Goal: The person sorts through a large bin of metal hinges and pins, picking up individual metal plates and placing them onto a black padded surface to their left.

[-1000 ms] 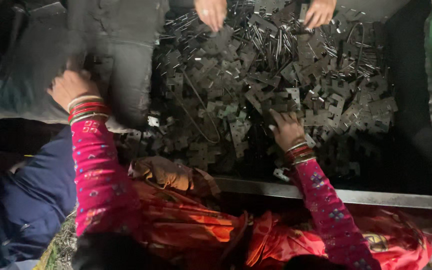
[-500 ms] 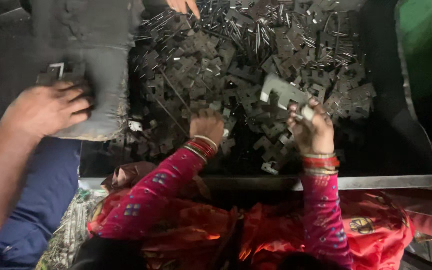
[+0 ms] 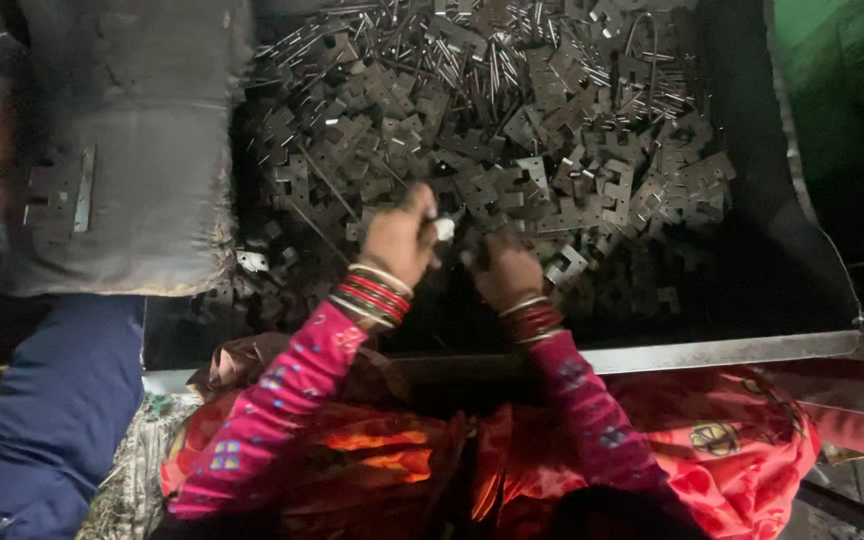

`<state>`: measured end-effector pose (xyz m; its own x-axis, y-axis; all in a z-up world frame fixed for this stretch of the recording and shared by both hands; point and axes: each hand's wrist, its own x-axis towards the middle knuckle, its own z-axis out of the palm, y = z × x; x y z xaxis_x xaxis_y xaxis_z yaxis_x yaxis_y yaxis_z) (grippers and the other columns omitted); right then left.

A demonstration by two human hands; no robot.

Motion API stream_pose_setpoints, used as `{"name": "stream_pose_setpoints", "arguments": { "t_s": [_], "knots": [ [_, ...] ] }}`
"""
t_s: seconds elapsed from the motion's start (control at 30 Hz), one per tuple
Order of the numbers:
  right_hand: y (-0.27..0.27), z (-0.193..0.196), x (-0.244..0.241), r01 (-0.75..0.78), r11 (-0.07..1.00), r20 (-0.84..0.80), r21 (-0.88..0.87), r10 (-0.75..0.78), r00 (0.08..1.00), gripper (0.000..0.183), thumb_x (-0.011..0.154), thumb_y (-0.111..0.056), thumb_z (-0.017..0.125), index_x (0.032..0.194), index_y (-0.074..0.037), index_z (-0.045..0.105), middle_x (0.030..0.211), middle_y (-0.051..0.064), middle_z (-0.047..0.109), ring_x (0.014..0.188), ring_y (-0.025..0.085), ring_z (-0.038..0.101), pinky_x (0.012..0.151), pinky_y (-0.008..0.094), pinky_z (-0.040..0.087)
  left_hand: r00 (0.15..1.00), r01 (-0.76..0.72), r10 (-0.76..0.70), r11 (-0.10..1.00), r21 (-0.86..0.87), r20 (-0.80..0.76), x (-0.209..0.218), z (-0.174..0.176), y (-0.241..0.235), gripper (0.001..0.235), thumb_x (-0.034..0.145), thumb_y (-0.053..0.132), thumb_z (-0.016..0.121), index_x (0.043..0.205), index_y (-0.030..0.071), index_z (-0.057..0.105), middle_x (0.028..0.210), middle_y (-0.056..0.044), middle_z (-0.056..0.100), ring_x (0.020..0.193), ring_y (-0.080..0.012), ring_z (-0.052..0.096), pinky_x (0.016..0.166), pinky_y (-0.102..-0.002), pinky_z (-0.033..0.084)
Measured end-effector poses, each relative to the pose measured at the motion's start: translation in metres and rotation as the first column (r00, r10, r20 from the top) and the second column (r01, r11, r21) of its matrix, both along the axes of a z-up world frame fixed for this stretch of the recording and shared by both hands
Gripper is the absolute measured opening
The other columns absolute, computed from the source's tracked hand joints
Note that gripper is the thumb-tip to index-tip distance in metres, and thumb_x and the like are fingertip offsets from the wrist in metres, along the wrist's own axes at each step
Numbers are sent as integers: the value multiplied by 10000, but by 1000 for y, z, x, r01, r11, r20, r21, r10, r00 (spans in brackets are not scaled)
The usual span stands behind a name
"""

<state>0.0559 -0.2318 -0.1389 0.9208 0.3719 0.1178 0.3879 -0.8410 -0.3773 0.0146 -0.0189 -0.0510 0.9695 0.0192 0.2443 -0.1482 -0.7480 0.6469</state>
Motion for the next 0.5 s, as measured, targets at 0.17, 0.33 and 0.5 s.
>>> {"name": "stream_pose_setpoints", "arguments": {
  "t_s": [0.17, 0.33, 0.5],
  "knots": [
    [19, -10, -7, 68, 998, 32, -9, -68, 997, 309, 841, -276, 732, 1116, -134, 729, 1072, 167, 708, 826, 392, 713, 669, 498, 572, 996, 77, -80, 522, -850, 41, -1, 50, 29, 214, 924, -52, 511, 1122, 28, 498, 1041, -132, 700, 853, -283, 810, 691, -369, 691],
    [-48, -11, 15, 175, 616, -252, 768, 39, 967, 343, 908, -326, 785, 1108, -51, 745, 995, 82, 755, 884, 273, 700, 823, 430, 560, 968, 154, 93, 512, -845, 233, 2, 61, 39, 358, 983, -62, 722, 1270, -1, 518, 1095, -168, 677, 996, -241, 716, 769, -381, 666],
    [-82, 35, 4, 577, -247, -444, 778, 433, 784, 336, 832, -301, 745, 1084, -82, 718, 953, 67, 741, 878, 233, 713, 837, 388, 572, 987, 74, 112, 328, -942, 116, 2, 65, 34, 495, 890, -76, 764, 1314, 12, 524, 1175, -150, 713, 1036, -267, 738, 823, -413, 642]
  ]
}}
